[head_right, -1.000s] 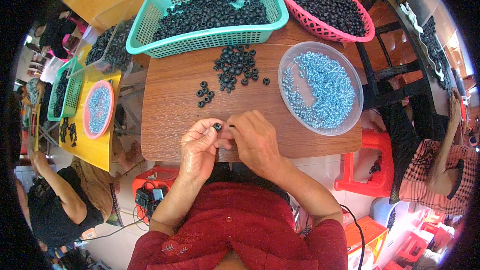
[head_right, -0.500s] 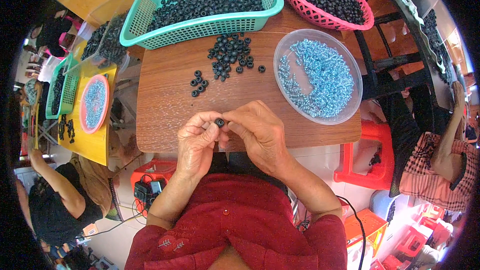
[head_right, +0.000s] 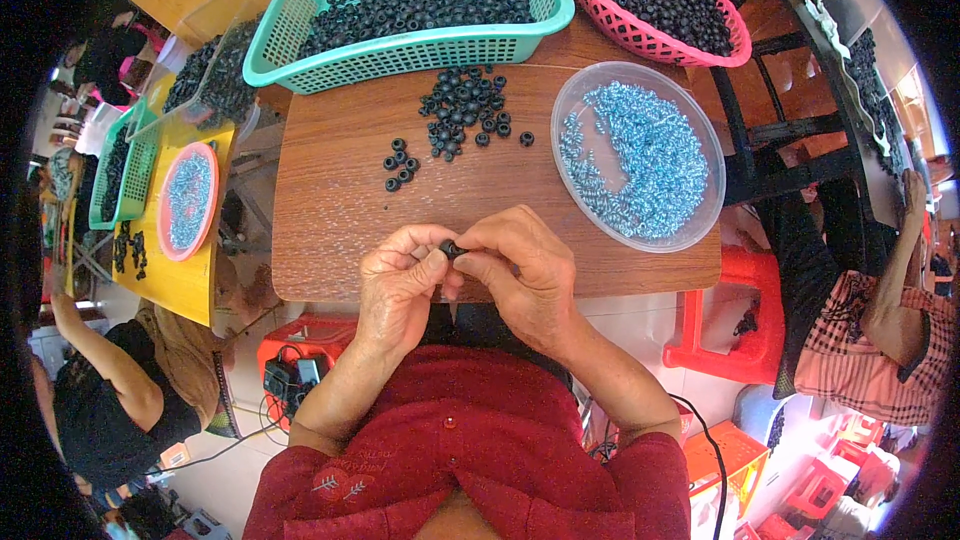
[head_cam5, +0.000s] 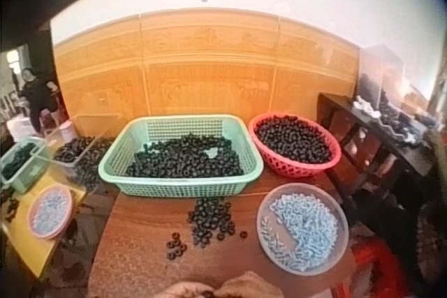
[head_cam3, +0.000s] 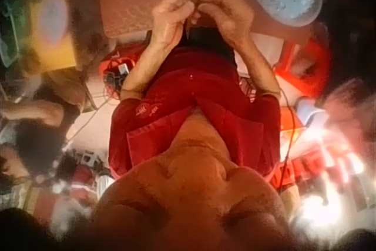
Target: The person takes small metal rings from a dish and inserts them into black rubber grommets by hand.
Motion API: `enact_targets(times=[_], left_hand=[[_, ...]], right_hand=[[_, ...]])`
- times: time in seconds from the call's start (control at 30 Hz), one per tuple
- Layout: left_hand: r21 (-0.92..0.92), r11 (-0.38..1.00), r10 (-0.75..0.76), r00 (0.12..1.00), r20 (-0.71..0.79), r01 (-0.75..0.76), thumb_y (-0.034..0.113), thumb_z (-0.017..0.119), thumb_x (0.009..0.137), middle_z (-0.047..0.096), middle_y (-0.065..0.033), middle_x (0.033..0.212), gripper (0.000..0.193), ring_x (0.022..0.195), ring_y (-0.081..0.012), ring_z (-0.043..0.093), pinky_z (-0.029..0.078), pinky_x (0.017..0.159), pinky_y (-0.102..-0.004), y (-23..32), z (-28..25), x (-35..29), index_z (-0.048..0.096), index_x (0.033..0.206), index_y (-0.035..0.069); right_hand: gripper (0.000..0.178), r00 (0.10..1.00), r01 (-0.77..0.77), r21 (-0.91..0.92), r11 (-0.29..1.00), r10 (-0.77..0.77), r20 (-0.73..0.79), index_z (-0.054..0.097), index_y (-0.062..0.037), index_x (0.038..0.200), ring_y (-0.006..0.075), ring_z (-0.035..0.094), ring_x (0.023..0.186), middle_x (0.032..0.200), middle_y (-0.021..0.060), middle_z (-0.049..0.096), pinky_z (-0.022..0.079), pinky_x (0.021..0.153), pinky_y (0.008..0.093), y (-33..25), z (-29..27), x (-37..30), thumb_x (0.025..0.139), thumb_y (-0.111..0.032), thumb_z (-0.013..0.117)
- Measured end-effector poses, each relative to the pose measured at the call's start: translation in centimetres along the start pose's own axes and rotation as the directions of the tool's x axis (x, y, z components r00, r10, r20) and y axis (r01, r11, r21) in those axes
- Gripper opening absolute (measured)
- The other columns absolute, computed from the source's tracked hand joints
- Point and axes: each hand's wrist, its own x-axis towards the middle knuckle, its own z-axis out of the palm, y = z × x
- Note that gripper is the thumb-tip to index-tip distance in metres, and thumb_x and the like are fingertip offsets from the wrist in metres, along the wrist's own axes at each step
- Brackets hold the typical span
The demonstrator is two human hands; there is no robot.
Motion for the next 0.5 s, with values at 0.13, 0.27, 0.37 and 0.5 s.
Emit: enact_targets(times=[0.13, 0.27, 0.37, 0.5], left_hand=[[-0.025, 1.0, -0.01, 1.0, 0.02, 0.011, 0.007, 0.062, 0.087, 0.064, -0.0059, 0.083, 0.017, 0.068, -0.0108, 0.06, 0.049, 0.058, -0.0212, -0.03, -0.01, 0.02, 0.06, 0.102, -0.001], [-0.005, 1.0, 0.001, 1.0, 0.031, -0.001, 0.006, 0.062, 0.087, 0.064, -0.0059, 0.083, 0.017, 0.068, -0.0108, 0.06, 0.049, 0.058, -0.0213, 0.04, -0.07, 0.04, 0.06, 0.102, -0.001], [-0.012, 1.0, -0.008, 1.0, 0.024, 0.009, 0.006, 0.061, 0.087, 0.064, -0.0062, 0.083, 0.018, 0.068, -0.0107, 0.06, 0.049, 0.058, -0.0212, -0.12, 0.0, 0.0, 0.06, 0.103, -0.002], [0.065, 0.997, 0.037, 0.999, 0.012, -0.038, 0.006, 0.061, 0.087, 0.064, -0.0065, 0.083, 0.018, 0.069, -0.0108, 0.06, 0.049, 0.058, -0.0209, -0.36, 0.09, -0.11, 0.06, 0.104, -0.002]], right_hand=[[0.017, 0.999, 0.039, -0.025, 0.999, -0.039, 0.008, 0.065, -0.0015, 0.084, 0.0209, 0.059, 0.075, 0.081, 0.0079, 0.063, 0.046, 0.065, 0.0302, 0.19, -0.07, -0.07, 0.068, 0.003, 0.069], [0.015, 0.999, 0.039, -0.045, 0.998, -0.038, 0.012, 0.065, -0.001, 0.084, 0.0217, 0.059, 0.074, 0.08, 0.0089, 0.062, 0.046, 0.065, 0.0304, 0.12, -0.07, -0.03, 0.07, 0.002, 0.069], [0.013, 0.996, -0.082, -0.016, 0.997, 0.082, 0.019, 0.064, -0.0006, 0.084, 0.0224, 0.059, 0.072, 0.078, 0.0097, 0.061, 0.046, 0.065, 0.0308, -0.11, -0.1, -0.34, 0.072, 0.002, 0.068], [0.01, 0.994, -0.111, 0.01, 0.994, 0.11, 0.023, 0.063, -0.0003, 0.083, 0.0227, 0.059, 0.072, 0.077, 0.0096, 0.06, 0.045, 0.064, 0.0308, 0.14, -0.14, -0.47, 0.075, 0.0, 0.067]])
